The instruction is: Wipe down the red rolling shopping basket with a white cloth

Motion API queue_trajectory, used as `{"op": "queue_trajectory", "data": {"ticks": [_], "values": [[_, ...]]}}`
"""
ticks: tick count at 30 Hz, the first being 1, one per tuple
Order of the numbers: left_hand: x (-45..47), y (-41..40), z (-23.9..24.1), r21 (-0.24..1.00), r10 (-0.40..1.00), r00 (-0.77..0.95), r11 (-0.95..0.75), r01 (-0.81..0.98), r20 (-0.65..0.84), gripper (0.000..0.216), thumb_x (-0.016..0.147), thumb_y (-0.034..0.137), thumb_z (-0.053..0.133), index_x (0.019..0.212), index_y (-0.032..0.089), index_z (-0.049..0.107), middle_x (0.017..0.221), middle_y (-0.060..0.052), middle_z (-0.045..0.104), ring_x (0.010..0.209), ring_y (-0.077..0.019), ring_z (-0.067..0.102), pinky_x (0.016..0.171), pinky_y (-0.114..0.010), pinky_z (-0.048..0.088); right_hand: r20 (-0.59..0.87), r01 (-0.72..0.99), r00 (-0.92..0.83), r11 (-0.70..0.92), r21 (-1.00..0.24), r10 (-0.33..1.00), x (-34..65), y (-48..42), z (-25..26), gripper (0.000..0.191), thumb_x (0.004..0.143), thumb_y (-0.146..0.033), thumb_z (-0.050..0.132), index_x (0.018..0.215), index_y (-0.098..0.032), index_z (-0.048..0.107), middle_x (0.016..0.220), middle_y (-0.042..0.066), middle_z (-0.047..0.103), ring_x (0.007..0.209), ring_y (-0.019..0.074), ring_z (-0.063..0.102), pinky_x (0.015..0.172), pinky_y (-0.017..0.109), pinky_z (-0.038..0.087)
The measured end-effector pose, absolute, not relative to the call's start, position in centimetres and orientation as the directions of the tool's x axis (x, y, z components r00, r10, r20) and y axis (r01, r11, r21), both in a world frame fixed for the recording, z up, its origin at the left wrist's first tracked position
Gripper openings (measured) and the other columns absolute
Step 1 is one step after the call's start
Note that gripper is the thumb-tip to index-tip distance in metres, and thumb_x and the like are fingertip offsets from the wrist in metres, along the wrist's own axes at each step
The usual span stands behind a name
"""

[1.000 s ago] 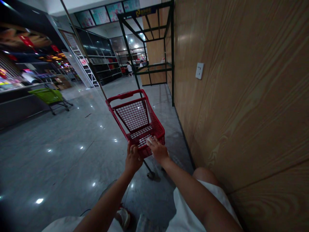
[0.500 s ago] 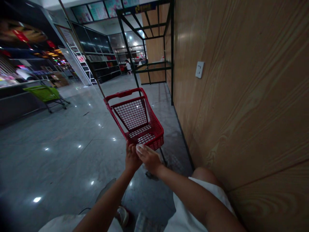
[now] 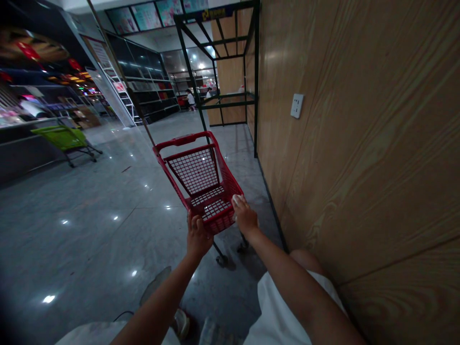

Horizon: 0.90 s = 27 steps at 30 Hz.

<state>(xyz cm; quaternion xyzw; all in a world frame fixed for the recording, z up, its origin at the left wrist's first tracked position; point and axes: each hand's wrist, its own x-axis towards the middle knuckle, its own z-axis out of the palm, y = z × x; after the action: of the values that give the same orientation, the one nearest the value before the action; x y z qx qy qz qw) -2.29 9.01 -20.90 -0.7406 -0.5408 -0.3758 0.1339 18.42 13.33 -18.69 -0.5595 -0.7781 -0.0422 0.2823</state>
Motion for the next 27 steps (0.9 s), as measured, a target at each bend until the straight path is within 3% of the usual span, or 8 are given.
{"op": "queue_trajectory", "data": {"ticks": [5,8,11,14,18,22,27], "values": [[-2.3,8.9,-20.6,0.130,0.678,0.198,-0.400,0.907,0.708,0.047,0.069,0.011,0.055,0.115,0.017,0.047,0.107,-0.011,0.049,0.140,-0.0359,0.022,0.111,-0.061,0.034,0.599,0.734,-0.470,0.664,-0.142,0.649,12.3,9.3,-20.7,0.050,0.087,-0.004,0.044,0.135,-0.015,0.050,0.144,0.008,0.046,0.138,0.0225,0.031,0.112,0.041,0.036],[-2.6,8.8,-20.2,0.067,0.668,0.285,-0.450,0.891,0.687,0.041,0.073,0.013,0.055,0.114,0.020,0.049,0.098,-0.008,0.050,0.134,-0.0329,0.032,0.112,-0.062,0.030,0.601,0.657,-0.560,0.748,-0.096,0.570,11.1,8.6,-20.6,0.049,0.089,-0.007,0.045,0.137,-0.017,0.048,0.144,0.005,0.046,0.137,0.0198,0.033,0.112,0.040,0.036],[-2.8,8.6,-19.9,0.117,0.682,0.235,-0.427,0.897,0.693,0.045,0.069,0.007,0.053,0.112,0.017,0.046,0.105,-0.011,0.048,0.139,-0.0339,0.024,0.111,-0.060,0.034,0.537,0.723,-0.521,0.678,-0.136,0.663,13.2,10.0,-19.5,0.051,0.088,-0.004,0.043,0.135,-0.020,0.051,0.143,0.003,0.048,0.135,0.0202,0.038,0.106,0.038,0.043],[-2.8,8.5,-20.0,0.150,0.689,0.200,-0.413,0.898,0.696,0.049,0.064,0.003,0.051,0.111,0.015,0.044,0.112,-0.014,0.045,0.143,-0.0356,0.012,0.110,-0.059,0.036,0.459,0.850,-0.332,0.472,-0.234,0.824,16.9,12.5,-18.2,0.053,0.084,0.000,0.042,0.131,-0.020,0.055,0.140,0.005,0.052,0.132,0.0211,0.041,0.103,0.037,0.045],[-2.3,8.6,-20.3,0.181,0.700,0.165,-0.391,0.902,0.694,0.052,0.063,0.004,0.053,0.113,0.015,0.042,0.115,-0.014,0.043,0.143,-0.0379,0.009,0.110,-0.059,0.036,0.442,0.913,-0.180,0.317,-0.257,0.879,19.2,14.1,-17.6,0.056,0.084,0.001,0.041,0.134,-0.019,0.052,0.141,0.008,0.050,0.132,0.0233,0.041,0.106,0.040,0.042],[-2.0,8.9,-20.6,0.173,0.676,0.149,-0.385,0.907,0.722,0.051,0.066,0.009,0.056,0.115,0.013,0.043,0.113,-0.015,0.044,0.141,-0.0392,0.013,0.109,-0.060,0.037,0.500,0.891,-0.300,0.425,-0.156,0.813,15.4,11.7,-19.3,0.051,0.086,-0.002,0.042,0.134,-0.015,0.052,0.142,0.010,0.049,0.135,0.0277,0.037,0.106,0.043,0.042],[-2.5,9.1,-20.8,0.031,0.609,0.295,-0.466,0.884,0.737,0.032,0.077,0.016,0.054,0.109,0.018,0.052,0.095,-0.008,0.050,0.126,-0.0308,0.040,0.114,-0.063,0.026,0.618,0.736,-0.514,0.676,-0.039,0.595,10.0,7.7,-21.4,0.049,0.089,-0.007,0.043,0.138,-0.016,0.048,0.143,0.005,0.047,0.135,0.0255,0.037,0.109,0.041,0.040]]}}
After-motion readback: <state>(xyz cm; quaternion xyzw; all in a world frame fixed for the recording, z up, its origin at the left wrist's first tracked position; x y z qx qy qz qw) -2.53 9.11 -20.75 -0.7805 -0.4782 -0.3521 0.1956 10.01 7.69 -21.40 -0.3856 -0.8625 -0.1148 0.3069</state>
